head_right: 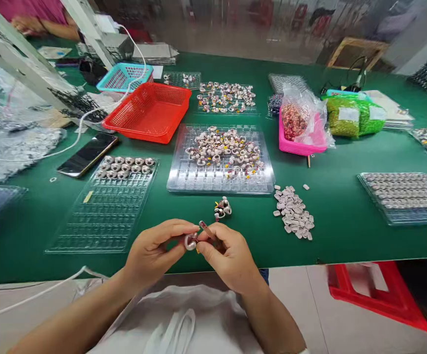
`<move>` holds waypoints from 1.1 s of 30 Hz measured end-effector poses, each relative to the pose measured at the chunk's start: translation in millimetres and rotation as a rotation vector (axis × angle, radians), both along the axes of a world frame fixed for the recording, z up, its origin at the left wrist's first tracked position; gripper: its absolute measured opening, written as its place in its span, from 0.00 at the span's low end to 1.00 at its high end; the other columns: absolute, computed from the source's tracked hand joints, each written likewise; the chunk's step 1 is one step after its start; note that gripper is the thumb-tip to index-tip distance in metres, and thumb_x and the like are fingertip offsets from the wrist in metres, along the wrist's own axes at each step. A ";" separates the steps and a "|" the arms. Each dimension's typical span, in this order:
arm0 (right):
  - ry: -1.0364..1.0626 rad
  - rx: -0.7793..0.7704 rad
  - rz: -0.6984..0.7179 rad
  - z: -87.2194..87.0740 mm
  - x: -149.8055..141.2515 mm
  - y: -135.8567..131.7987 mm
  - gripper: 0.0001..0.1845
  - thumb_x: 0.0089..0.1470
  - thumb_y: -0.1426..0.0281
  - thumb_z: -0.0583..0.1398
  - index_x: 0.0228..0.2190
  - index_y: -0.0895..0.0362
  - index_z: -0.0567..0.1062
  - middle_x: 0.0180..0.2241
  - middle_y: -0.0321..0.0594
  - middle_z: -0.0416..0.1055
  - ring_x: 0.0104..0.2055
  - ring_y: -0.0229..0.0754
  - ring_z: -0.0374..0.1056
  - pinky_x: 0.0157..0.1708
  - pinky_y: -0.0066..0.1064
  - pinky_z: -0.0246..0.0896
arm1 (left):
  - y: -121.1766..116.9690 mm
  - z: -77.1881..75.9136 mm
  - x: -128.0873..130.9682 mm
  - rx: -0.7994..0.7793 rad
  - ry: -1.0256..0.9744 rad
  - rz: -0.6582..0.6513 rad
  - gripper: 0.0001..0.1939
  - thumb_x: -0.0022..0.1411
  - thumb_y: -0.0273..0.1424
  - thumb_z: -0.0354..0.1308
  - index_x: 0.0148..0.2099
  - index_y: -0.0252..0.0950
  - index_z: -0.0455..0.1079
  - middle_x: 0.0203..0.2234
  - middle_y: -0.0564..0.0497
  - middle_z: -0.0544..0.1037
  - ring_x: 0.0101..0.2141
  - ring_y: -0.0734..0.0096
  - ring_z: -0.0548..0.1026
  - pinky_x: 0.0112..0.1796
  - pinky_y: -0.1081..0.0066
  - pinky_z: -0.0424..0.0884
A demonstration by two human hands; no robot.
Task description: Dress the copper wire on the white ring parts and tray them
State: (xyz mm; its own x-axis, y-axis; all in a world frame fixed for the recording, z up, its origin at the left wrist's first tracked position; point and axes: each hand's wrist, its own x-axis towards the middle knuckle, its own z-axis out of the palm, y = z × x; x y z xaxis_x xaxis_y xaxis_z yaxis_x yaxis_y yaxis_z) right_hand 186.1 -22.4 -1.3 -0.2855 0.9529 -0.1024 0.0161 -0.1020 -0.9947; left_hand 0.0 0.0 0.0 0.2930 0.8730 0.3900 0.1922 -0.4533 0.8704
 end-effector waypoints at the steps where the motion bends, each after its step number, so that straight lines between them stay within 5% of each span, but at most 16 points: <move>1: -0.014 0.037 -0.033 -0.8 0.0 -0.9 0.04 0.61 0.69 0.61 0.33 0.54 0.75 0.32 0.36 0.71 0.33 0.38 0.66 0.32 0.29 0.61 | 0.1 -0.4 0.4 -0.036 -0.004 0.008 0.14 0.59 0.16 0.58 0.44 0.34 0.79 0.33 0.46 0.84 0.34 0.70 0.82 0.34 0.77 0.77; 9: -0.031 0.203 -0.165 -6.4 -2.6 -8.1 0.03 0.60 0.73 0.63 0.35 0.52 0.75 0.33 0.37 0.75 0.33 0.40 0.71 0.30 0.28 0.64 | -0.6 -2.9 5.4 -0.423 -0.182 -0.080 0.09 0.63 0.24 0.60 0.44 0.33 0.80 0.34 0.45 0.82 0.32 0.69 0.81 0.33 0.74 0.79; 17: -0.282 0.474 -0.215 -2.9 -8.3 -6.8 0.11 0.57 0.80 0.61 0.37 0.51 0.75 0.34 0.36 0.74 0.33 0.37 0.70 0.28 0.26 0.63 | -1.8 -0.4 9.3 -0.568 -0.159 -0.028 0.07 0.62 0.28 0.61 0.41 0.32 0.78 0.31 0.47 0.82 0.31 0.69 0.79 0.34 0.74 0.77; 22: -0.255 0.374 -0.202 -0.9 -7.9 -8.6 0.13 0.53 0.82 0.59 0.36 0.52 0.74 0.35 0.36 0.74 0.33 0.38 0.70 0.27 0.26 0.63 | -2.2 1.9 11.2 -0.698 -0.207 -0.038 0.06 0.57 0.27 0.64 0.39 0.33 0.75 0.27 0.52 0.80 0.29 0.72 0.78 0.34 0.75 0.75; 27: -0.090 0.181 -0.206 -5.8 -8.6 -10.7 0.07 0.59 0.75 0.60 0.38 0.51 0.76 0.34 0.37 0.74 0.32 0.38 0.71 0.28 0.28 0.66 | 1.8 8.5 7.9 -0.884 -0.311 -0.110 0.09 0.59 0.32 0.66 0.39 0.32 0.74 0.25 0.53 0.79 0.27 0.73 0.78 0.32 0.74 0.76; 33: -0.229 0.321 -0.150 1.3 -6.5 -8.9 0.08 0.60 0.76 0.61 0.36 0.52 0.77 0.34 0.37 0.73 0.32 0.36 0.69 0.26 0.25 0.61 | 7.4 10.3 2.4 -0.967 -0.323 -0.185 0.15 0.57 0.38 0.69 0.39 0.31 0.75 0.25 0.52 0.80 0.26 0.75 0.77 0.32 0.74 0.75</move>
State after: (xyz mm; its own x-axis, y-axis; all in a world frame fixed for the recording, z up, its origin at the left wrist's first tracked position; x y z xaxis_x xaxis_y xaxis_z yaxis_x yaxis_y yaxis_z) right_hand 179.6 -31.3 0.0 -0.1456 0.9760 0.1620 0.2493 0.1946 -0.9487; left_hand 2.4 7.4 10.3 0.4604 0.8069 -0.3701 -0.1166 0.4683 0.8758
